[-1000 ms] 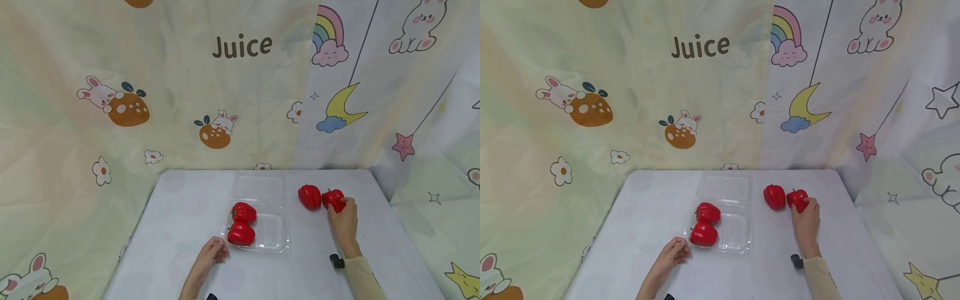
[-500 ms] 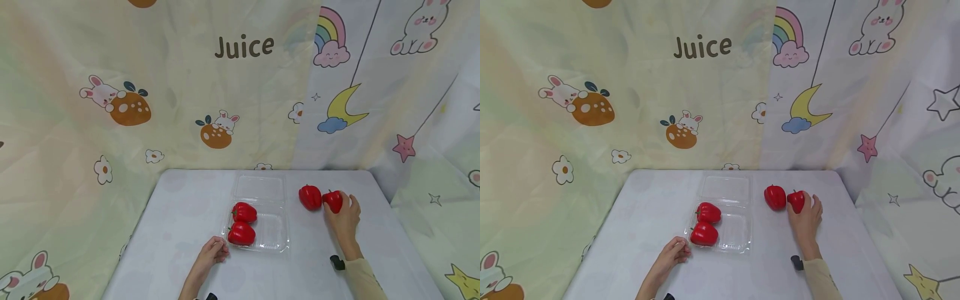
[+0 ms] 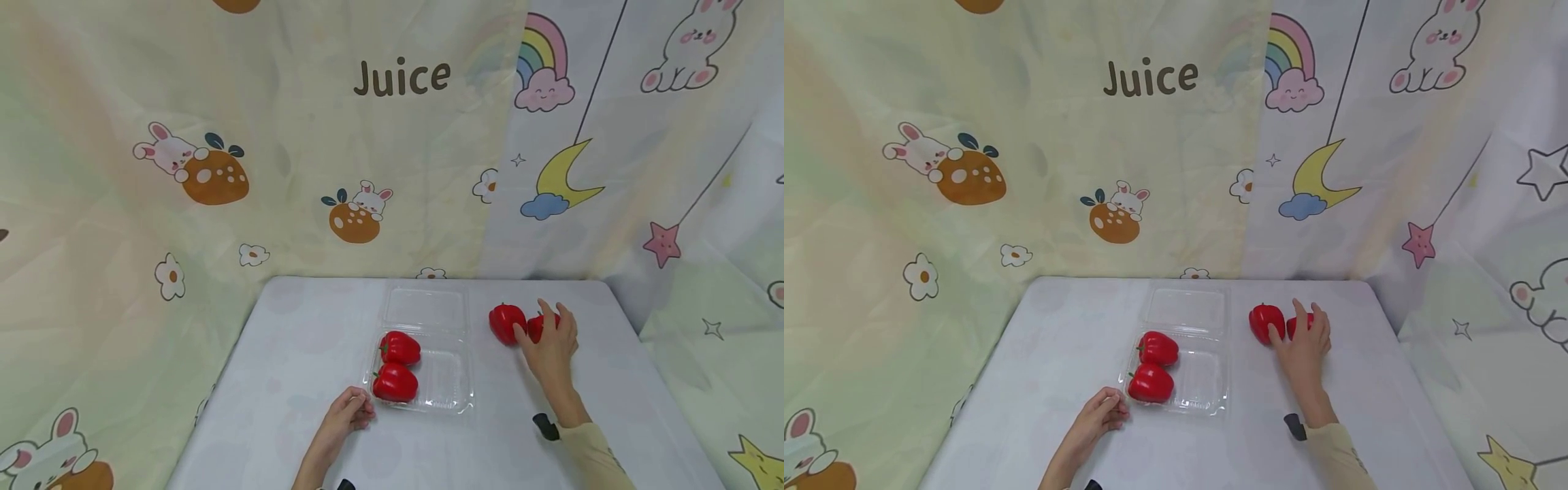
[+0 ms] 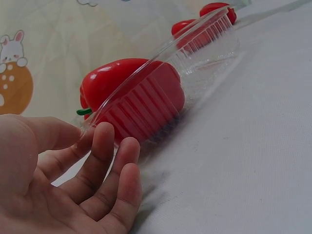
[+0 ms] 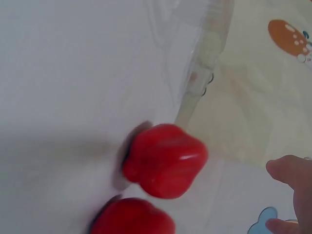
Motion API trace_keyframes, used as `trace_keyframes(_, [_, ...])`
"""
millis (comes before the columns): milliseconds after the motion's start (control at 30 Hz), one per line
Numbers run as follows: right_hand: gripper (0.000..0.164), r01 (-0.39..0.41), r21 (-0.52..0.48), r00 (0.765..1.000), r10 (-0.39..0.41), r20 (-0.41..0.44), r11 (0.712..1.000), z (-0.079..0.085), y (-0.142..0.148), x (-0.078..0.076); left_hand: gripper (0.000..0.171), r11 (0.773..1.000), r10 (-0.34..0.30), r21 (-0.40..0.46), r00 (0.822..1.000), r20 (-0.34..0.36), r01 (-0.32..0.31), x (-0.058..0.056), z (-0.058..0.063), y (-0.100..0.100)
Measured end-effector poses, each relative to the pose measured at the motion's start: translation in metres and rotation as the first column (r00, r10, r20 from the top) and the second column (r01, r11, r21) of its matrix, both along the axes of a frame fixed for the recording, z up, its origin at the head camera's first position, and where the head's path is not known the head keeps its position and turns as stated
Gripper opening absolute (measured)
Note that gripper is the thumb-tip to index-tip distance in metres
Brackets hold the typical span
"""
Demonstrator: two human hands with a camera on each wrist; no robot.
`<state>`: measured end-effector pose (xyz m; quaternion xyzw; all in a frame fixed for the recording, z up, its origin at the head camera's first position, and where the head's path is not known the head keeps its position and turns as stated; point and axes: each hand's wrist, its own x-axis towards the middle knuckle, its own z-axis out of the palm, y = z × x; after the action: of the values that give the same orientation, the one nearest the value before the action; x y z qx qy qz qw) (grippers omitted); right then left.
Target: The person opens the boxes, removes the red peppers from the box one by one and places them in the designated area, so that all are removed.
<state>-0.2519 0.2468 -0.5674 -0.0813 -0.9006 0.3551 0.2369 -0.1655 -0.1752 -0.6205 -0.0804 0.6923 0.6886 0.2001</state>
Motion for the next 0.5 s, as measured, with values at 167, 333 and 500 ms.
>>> trace_keyframes(167, [0.083,-0.06,0.033,0.998,0.06,-0.02,0.998,0.004,-0.017,-0.001,0.026,1.0,0.0,0.002,1.0,-0.005,0.0,0.0,-0.001,0.0])
trace_keyframes(333, [0.082,-0.127,0.047,0.991,0.128,-0.027,0.991,0.005,-0.035,0.002,0.026,1.0,-0.001,0.003,1.0,-0.001,0.001,0.0,-0.001,0.0])
trace_keyframes(500, [0.085,-0.204,0.055,0.978,0.205,-0.025,0.978,0.009,-0.051,0.005,0.028,1.0,0.003,0.004,1.0,-0.003,-0.003,0.0,0.0,0.0])
